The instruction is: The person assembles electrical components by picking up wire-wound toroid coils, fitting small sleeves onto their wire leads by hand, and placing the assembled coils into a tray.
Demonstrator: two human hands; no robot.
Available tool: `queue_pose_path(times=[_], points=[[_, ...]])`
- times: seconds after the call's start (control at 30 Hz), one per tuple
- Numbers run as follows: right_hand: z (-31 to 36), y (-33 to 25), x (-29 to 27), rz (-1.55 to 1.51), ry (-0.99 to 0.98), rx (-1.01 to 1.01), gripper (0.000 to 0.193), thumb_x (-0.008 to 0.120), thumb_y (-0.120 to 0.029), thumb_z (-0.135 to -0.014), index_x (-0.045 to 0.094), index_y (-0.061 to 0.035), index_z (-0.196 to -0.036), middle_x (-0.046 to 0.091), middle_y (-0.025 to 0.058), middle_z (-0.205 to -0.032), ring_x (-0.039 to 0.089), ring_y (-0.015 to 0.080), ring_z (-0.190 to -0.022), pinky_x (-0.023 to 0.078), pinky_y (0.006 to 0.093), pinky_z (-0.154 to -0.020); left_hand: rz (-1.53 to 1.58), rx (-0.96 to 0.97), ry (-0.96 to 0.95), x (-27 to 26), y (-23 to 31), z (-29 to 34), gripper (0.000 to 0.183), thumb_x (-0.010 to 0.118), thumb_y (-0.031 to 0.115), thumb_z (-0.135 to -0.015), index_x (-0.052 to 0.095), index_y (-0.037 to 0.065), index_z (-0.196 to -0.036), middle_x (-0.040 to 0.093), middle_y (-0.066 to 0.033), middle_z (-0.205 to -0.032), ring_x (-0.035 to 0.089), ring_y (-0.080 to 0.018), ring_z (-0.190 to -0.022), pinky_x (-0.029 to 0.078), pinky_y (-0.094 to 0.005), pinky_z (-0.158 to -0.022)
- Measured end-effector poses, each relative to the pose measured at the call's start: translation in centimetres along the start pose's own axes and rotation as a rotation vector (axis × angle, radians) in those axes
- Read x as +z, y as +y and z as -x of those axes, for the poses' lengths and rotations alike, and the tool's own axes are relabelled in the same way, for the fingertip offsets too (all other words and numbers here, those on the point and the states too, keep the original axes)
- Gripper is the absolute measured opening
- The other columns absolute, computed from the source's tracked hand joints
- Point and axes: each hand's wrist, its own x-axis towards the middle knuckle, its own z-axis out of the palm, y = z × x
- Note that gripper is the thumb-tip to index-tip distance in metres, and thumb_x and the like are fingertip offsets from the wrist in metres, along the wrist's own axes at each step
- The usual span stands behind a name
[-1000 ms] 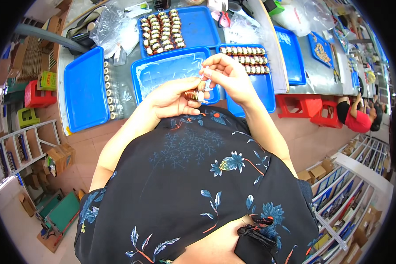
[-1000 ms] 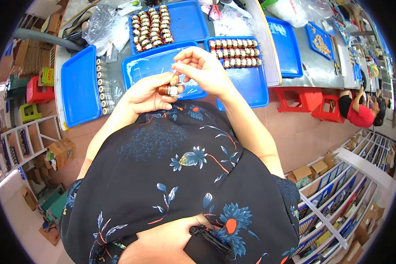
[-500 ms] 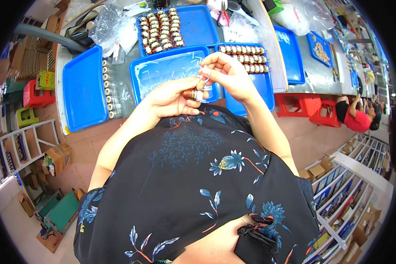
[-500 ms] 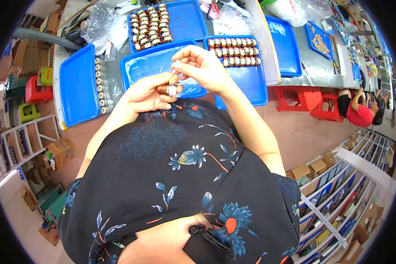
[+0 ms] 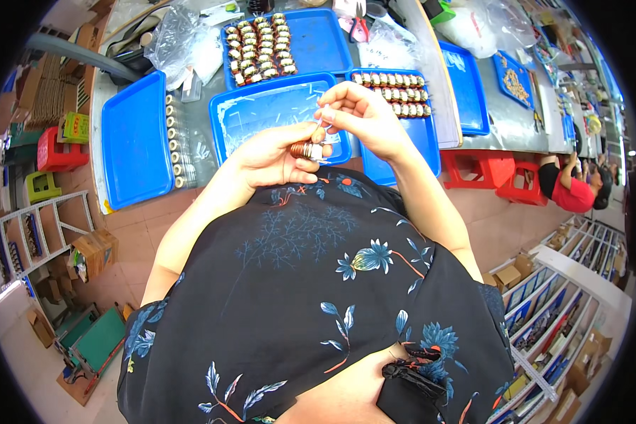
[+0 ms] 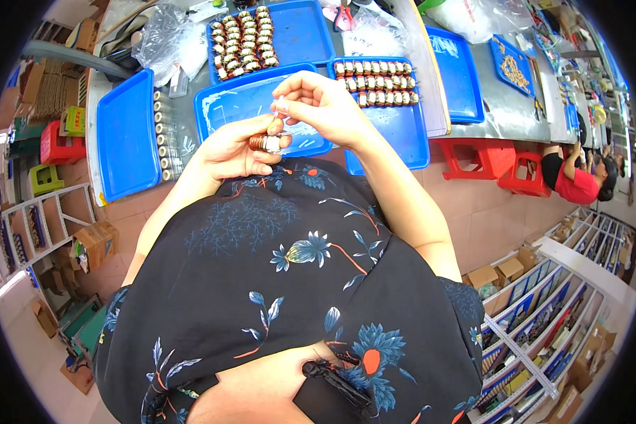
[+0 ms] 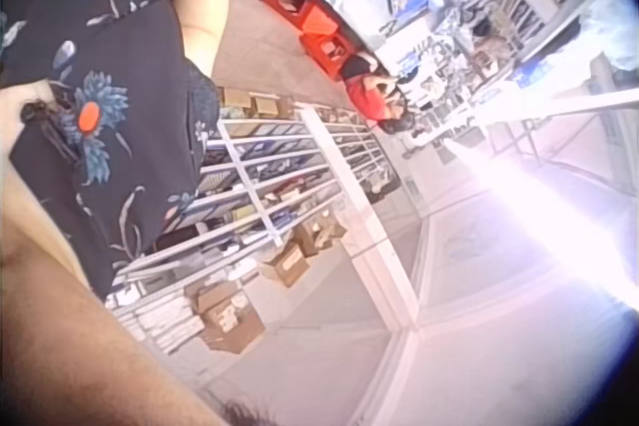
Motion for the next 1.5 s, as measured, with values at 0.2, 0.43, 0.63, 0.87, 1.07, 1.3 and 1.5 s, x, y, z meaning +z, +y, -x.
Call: queue_pose_path(times=[0.2,0.43,0.63,0.87,1.07,1.3,1.5], points=[[0.2,0.2,0.1,-0.038,0.009,0.044,0.018,0.065,-0.011,-0.089,0.058,-0.0027,-0.104,0.066,0.0070,-0.097,0.064,0.0124,-0.090,0.052,0.0261,-0.078,0.002,-0.002,-0.009,-0.1,-0.2,0.2,0.024,0.044,0.031,-0.101,0.052,0.008,-0.098,0.051,-0.0062,-0.094,0.046,-0.0045,-0.059,0.061,-0.0288,-0.063],[0.1,0.0,0.2,0.025,-0.057,0.015,0.020,0.064,-0.010,-0.090,0.057,0.0016,-0.105,0.065,0.0082,-0.093,0.065,0.0131,-0.086,0.052,0.0264,-0.080,-0.030,0.003,0.011,0.0,-0.8,0.4,0.024,0.045,0.032,-0.100,0.051,0.008,-0.098,0.053,-0.0068,-0.094,0.046,-0.0052,-0.058,0.060,-0.0286,-0.061],[-0.2,-0.8,0.2,0.042,-0.127,0.073,0.019,0.063,-0.011,-0.091,0.057,0.0006,-0.105,0.064,0.0063,-0.091,0.063,0.0120,-0.084,0.053,0.0268,-0.079,-0.042,-0.010,0.007,-0.1,-0.9,0.5,0.024,0.045,0.032,-0.100,0.050,0.009,-0.097,0.053,-0.0079,-0.095,0.043,-0.0062,-0.057,0.057,-0.0257,-0.057],[-0.6,-1.9,-0.4,0.083,-0.271,0.129,0.015,0.062,-0.011,-0.092,0.058,-0.0025,-0.103,0.062,0.0033,-0.089,0.060,0.0095,-0.081,0.052,0.0257,-0.075,-0.042,-0.037,-0.068,-1.3,-1.3,0.3,0.022,0.050,0.032,-0.098,0.056,0.011,-0.097,0.061,-0.0055,-0.097,0.050,-0.0057,-0.058,0.060,-0.0352,-0.069],[-0.7,-1.6,-0.4,0.110,-0.322,0.096,0.013,0.062,-0.010,-0.091,0.058,-0.0024,-0.102,0.061,0.0031,-0.089,0.059,0.0097,-0.082,0.052,0.0258,-0.075,-0.054,-0.032,-0.061,-1.0,-1.6,0.5,0.021,0.051,0.033,-0.098,0.057,0.013,-0.096,0.061,-0.0039,-0.098,0.049,-0.0052,-0.057,0.059,-0.0334,-0.070],[0.3,0.6,-0.1,0.063,-0.200,0.001,0.014,0.061,-0.009,-0.092,0.057,-0.0004,-0.103,0.062,0.0059,-0.092,0.062,0.0118,-0.085,0.053,0.0276,-0.078,-0.025,0.002,0.016,-0.6,-1.8,0.7,0.022,0.045,0.031,-0.100,0.050,0.010,-0.095,0.054,-0.0058,-0.093,0.042,-0.0054,-0.057,0.053,-0.0223,-0.055],[1.1,1.3,0.7,0.186,-0.058,-0.093,0.015,0.063,-0.008,-0.091,0.058,-0.0008,-0.102,0.063,0.0052,-0.092,0.062,0.0110,-0.086,0.051,0.0267,-0.079,-0.024,0.021,0.040,-0.4,-1.7,0.7,0.022,0.045,0.031,-0.101,0.051,0.010,-0.100,0.055,-0.0055,-0.094,0.046,-0.0056,-0.058,0.053,-0.0229,-0.055]])
